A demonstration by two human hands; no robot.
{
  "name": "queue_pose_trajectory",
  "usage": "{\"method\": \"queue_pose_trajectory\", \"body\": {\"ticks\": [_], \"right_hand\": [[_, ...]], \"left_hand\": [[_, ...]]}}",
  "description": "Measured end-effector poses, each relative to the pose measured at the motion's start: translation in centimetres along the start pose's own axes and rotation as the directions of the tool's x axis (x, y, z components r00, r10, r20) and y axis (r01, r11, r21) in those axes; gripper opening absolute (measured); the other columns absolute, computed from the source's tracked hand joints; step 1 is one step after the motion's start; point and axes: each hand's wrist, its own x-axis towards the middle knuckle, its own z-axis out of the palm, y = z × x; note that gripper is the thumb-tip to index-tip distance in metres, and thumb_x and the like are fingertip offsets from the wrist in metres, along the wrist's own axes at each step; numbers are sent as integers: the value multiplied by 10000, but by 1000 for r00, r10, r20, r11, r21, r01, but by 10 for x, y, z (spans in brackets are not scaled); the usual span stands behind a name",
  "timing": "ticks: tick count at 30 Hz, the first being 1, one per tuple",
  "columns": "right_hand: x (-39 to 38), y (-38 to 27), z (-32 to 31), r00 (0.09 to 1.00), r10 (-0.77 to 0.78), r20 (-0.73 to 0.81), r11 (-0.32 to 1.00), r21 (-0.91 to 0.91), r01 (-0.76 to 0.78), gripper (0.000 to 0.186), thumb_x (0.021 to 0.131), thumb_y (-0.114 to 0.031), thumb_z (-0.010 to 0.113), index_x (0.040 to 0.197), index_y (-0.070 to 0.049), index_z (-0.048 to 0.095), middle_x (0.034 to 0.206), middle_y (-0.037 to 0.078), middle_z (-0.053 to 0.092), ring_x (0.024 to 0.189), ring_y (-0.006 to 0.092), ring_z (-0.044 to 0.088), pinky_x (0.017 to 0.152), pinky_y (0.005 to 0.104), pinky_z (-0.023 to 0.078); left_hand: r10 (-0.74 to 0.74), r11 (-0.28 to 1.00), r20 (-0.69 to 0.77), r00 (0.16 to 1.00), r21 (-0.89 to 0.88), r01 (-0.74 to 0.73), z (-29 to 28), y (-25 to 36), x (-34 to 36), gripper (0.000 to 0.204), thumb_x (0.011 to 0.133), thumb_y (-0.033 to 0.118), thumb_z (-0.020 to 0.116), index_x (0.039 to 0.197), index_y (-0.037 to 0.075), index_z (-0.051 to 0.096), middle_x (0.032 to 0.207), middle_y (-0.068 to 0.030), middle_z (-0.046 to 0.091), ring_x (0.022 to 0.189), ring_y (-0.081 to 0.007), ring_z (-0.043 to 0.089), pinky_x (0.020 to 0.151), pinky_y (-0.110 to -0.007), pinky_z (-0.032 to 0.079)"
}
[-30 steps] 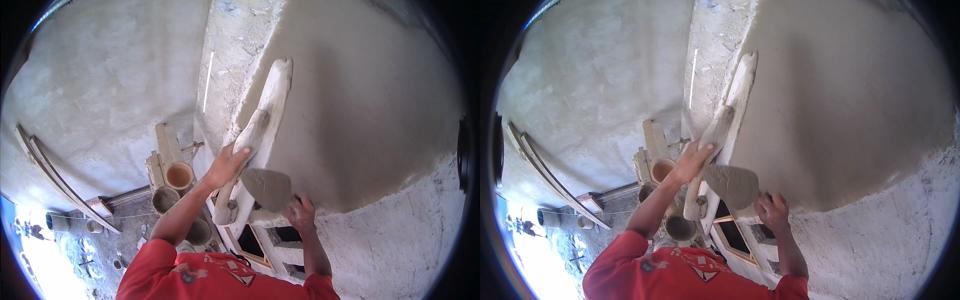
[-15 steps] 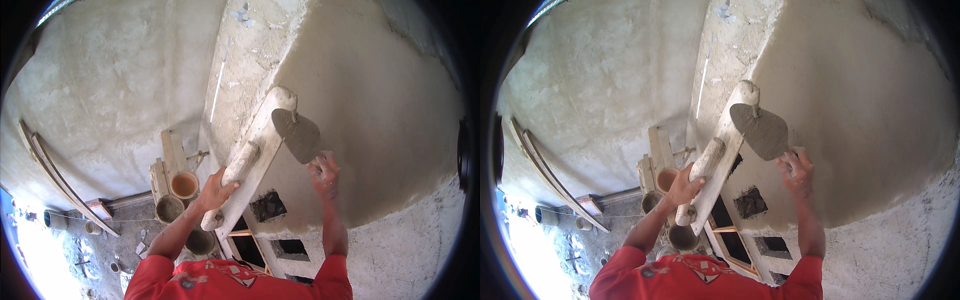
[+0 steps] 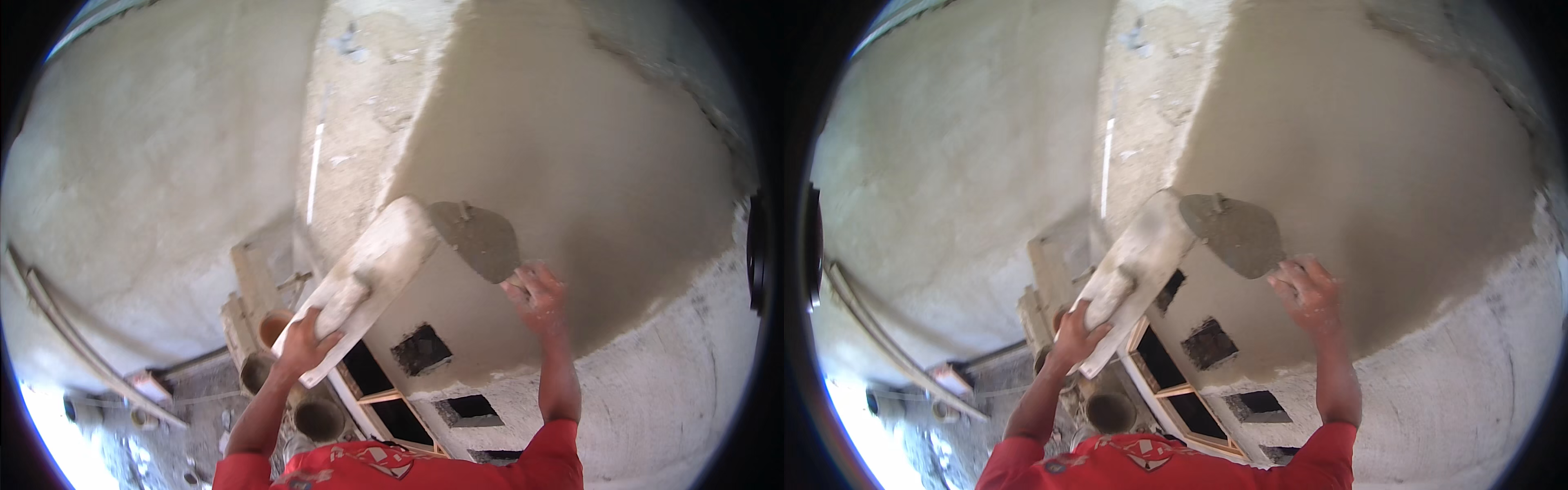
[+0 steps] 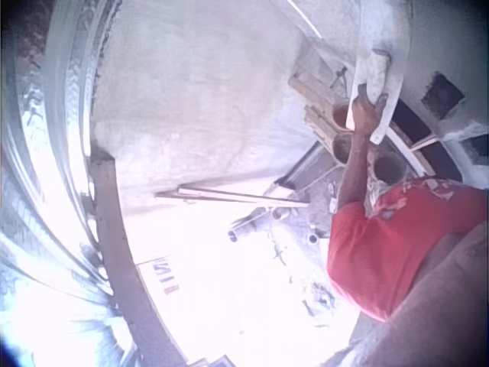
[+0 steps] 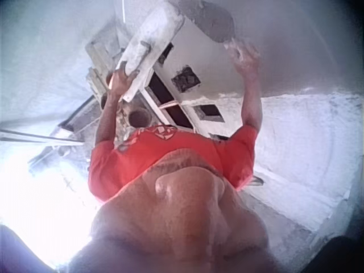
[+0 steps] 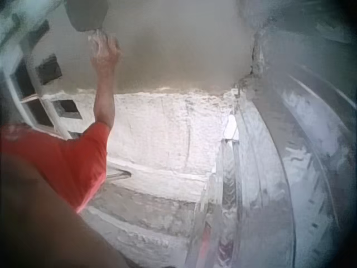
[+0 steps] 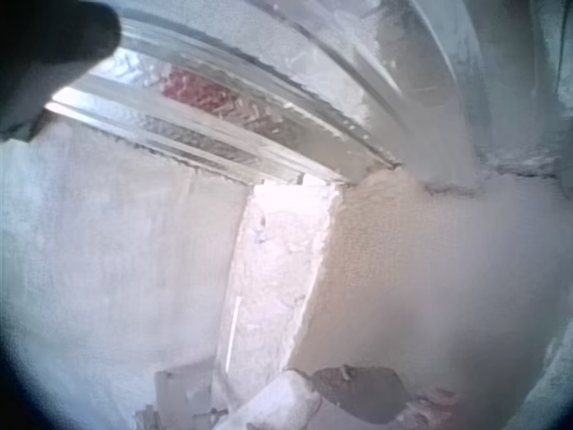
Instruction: The person applies mortar to a wall and ceiling using a trowel and smooths the surface with a long wooden board and a float.
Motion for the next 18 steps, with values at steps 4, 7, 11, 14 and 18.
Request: {"method": "queue_pose_trajectory", "body": {"ticks": [4, 7, 11, 14, 18], "right_hand": [[21, -6, -47, 999, 30, -33, 994, -102, -33, 291, 771, -166, 771, 1020, -42, 683, 927, 131, 658, 822, 303, 657, 685, 395, 533], [50, -5, -87, 999, -1, -50, 953, -303, -14, 352, 833, -256, 722, 1114, -50, 670, 958, 151, 672, 878, 325, 653, 738, 423, 526], [99, -2, -127, 970, 238, -53, 958, -152, -243, 454, 877, -323, 667, 1205, -11, 622, 967, 166, 680, 796, 265, 657, 738, 391, 523], [128, 8, -136, 908, 417, -47, 908, -29, -419, 496, 881, -315, 658, 1239, 22, 586, 931, 135, 671, 686, 185, 628, 680, 327, 520], [154, 5, -144, 807, 589, -38, 792, 222, -568, 494, 903, -292, 632, 1267, 32, 551, 855, 81, 615, 589, 120, 574, 565, 276, 501]], "left_hand": [[44, 992, -26, 999, 123, -41, -13, -6, -11, 575, 782, 275, 754, 1187, -36, 489, 910, -284, 652, 869, -458, 641, 767, -483, 512], [36, 990, -40, 999, 137, -30, -15, -21, -22, 570, 783, 239, 744, 1200, -48, 482, 918, -290, 652, 873, -467, 639, 770, -479, 512], [-50, 997, -65, 997, -63, 46, -9, -32, -31, 524, 787, 171, 715, 1206, -51, 493, 928, -286, 656, 880, -478, 636, 773, -481, 507], [-70, 980, -98, 993, -192, 50, -3, -41, -36, 520, 793, 163, 706, 1222, -42, 494, 926, -282, 658, 881, -478, 635, 773, -491, 501], [-110, 978, -66, 992, -188, 96, -3, -49, -42, 515, 803, 157, 695, 1235, -36, 491, 928, -278, 660, 882, -478, 636, 771, -492, 499]]}}
